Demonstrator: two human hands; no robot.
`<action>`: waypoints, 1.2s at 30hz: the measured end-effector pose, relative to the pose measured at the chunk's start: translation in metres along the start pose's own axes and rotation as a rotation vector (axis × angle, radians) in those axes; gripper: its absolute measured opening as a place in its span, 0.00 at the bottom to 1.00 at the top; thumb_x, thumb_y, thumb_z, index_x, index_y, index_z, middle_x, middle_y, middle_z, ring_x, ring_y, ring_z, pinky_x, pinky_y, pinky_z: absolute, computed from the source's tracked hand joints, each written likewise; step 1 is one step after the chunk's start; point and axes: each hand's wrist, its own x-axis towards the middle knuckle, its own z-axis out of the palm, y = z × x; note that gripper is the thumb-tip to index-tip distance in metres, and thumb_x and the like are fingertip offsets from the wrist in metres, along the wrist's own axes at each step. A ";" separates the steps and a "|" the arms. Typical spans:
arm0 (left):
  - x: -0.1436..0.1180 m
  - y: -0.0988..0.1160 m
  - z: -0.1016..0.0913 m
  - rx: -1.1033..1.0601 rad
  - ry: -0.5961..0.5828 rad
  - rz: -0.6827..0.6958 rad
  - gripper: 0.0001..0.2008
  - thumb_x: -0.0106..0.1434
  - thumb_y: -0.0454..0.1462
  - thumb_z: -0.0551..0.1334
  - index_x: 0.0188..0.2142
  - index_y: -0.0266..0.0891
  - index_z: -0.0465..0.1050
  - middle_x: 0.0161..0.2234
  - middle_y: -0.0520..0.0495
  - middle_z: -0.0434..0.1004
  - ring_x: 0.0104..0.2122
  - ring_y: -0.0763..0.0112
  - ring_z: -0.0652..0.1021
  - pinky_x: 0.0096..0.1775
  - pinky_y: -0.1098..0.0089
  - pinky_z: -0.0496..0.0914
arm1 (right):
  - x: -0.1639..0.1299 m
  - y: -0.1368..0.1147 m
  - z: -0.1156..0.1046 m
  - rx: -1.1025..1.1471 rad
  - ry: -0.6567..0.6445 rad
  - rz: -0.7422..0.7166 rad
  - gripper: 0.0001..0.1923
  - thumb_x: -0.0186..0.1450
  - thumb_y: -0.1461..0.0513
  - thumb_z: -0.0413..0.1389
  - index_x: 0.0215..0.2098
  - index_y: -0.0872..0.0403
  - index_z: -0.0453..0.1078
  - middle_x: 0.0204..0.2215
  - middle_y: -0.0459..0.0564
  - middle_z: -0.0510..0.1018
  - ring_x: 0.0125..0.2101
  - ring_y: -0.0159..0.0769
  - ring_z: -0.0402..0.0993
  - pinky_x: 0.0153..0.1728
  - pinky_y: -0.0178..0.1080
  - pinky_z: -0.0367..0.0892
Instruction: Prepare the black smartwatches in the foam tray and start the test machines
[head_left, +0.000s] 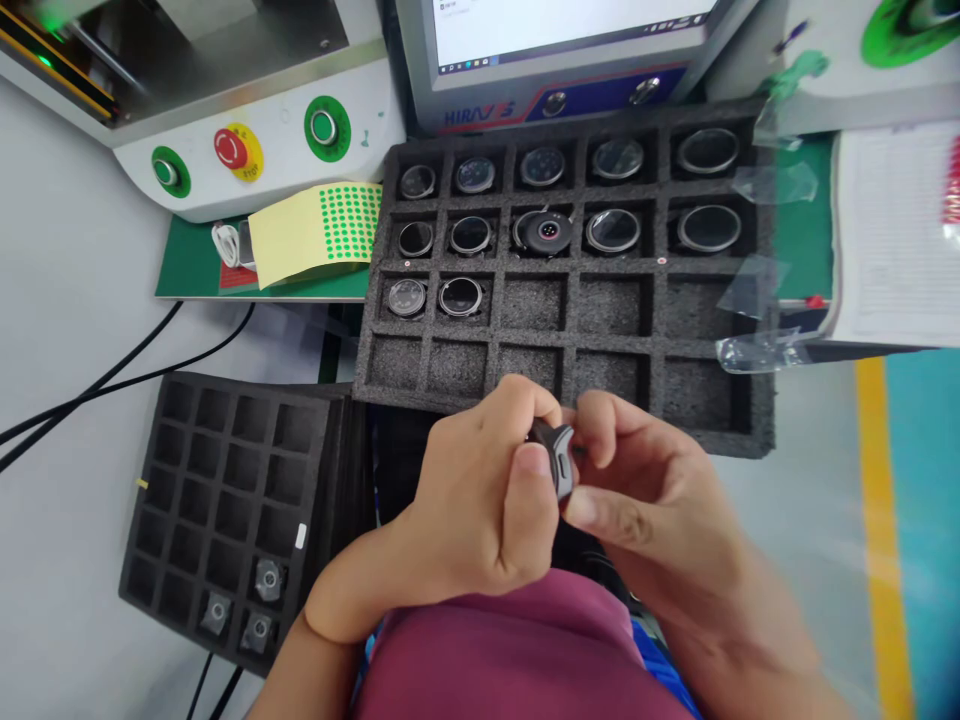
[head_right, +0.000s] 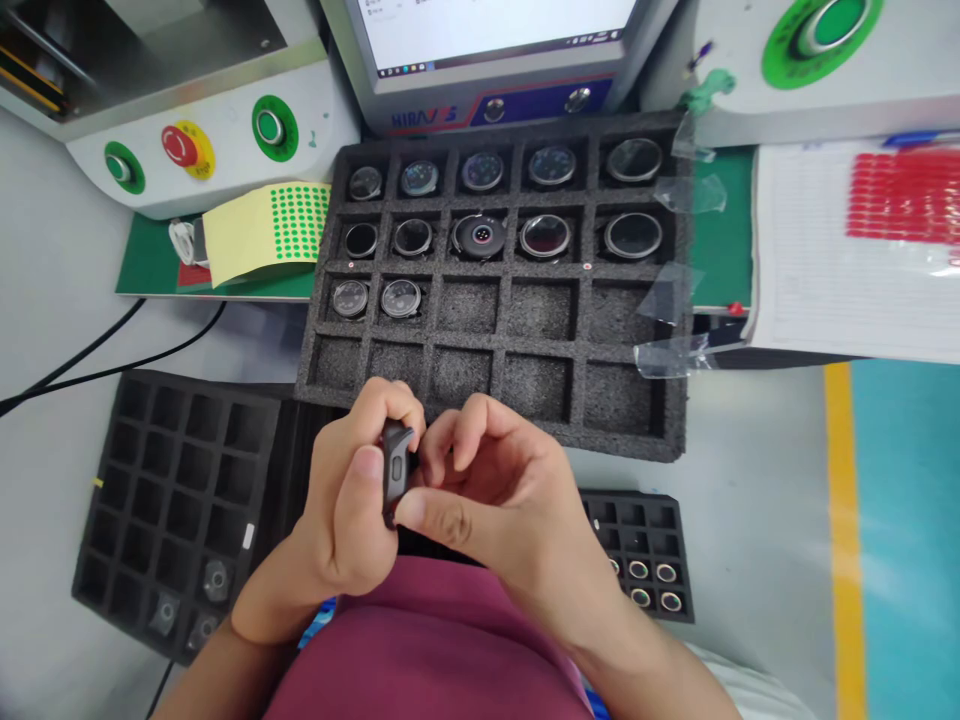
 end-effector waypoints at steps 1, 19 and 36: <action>-0.001 0.000 0.000 -0.027 -0.001 -0.007 0.13 0.73 0.44 0.45 0.35 0.42 0.59 0.27 0.54 0.62 0.23 0.74 0.65 0.26 0.69 0.59 | 0.001 0.001 0.000 0.022 -0.007 0.010 0.18 0.48 0.65 0.74 0.23 0.53 0.67 0.22 0.40 0.71 0.21 0.23 0.68 0.22 0.26 0.69; 0.018 0.008 0.000 -1.073 -0.668 -0.853 0.18 0.65 0.49 0.54 0.26 0.40 0.57 0.17 0.61 0.48 0.13 0.84 0.49 0.12 0.81 0.47 | -0.003 -0.009 -0.027 -0.725 -0.156 -0.609 0.09 0.65 0.61 0.60 0.44 0.48 0.78 0.50 0.51 0.76 0.57 0.44 0.67 0.60 0.47 0.63; -0.007 0.011 0.021 -0.005 0.005 0.144 0.14 0.70 0.32 0.59 0.54 0.37 0.70 0.42 0.44 0.84 0.38 0.70 0.84 0.42 0.74 0.79 | -0.010 -0.005 -0.021 -0.291 -0.034 -0.532 0.08 0.69 0.60 0.58 0.45 0.48 0.78 0.48 0.48 0.77 0.52 0.38 0.75 0.59 0.46 0.71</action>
